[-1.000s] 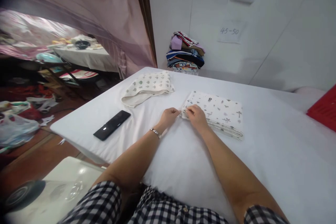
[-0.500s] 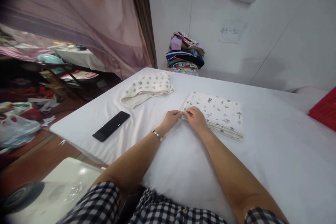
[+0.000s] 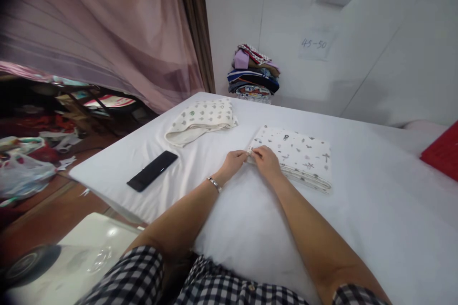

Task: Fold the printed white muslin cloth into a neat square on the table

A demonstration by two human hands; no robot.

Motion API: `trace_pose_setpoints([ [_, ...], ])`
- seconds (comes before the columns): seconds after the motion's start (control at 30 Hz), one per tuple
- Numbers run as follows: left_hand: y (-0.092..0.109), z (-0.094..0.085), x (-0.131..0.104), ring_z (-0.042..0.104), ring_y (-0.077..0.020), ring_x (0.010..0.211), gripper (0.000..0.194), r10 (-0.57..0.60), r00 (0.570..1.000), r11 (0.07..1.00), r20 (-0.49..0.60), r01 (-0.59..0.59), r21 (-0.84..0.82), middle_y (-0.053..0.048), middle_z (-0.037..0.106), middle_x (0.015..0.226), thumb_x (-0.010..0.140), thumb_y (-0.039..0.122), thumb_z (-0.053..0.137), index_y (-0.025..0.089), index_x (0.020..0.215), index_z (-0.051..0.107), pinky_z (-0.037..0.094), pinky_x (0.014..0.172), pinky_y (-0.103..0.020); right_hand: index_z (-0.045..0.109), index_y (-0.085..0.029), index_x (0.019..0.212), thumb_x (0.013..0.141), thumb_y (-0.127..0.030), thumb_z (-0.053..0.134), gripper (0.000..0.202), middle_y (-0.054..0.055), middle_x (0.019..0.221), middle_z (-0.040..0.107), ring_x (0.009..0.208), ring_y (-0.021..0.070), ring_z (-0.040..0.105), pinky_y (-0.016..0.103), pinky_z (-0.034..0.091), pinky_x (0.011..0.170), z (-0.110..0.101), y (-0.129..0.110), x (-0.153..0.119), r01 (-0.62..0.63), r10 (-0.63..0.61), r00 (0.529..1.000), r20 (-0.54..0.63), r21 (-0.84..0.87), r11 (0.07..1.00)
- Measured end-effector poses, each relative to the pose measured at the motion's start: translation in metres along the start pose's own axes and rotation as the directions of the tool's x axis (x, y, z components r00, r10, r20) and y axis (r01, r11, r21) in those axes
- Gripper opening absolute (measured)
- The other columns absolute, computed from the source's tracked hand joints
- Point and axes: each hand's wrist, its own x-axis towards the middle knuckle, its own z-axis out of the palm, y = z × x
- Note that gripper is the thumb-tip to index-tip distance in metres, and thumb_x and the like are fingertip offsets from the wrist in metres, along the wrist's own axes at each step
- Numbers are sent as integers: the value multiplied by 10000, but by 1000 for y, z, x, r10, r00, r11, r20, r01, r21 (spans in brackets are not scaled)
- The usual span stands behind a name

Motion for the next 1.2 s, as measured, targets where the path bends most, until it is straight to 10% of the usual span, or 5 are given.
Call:
trace_pose_setpoints([
  [1.2, 2, -15, 0, 510, -136, 616, 259, -36, 999, 979, -29, 41, 198, -1, 620, 644, 743, 435, 632, 193, 653, 653, 333, 564, -249, 641, -229, 868, 828, -273, 519, 136, 53, 897, 648, 814, 207, 571, 354, 451, 737, -1, 3, -3, 55, -53, 996, -70, 20, 998],
])
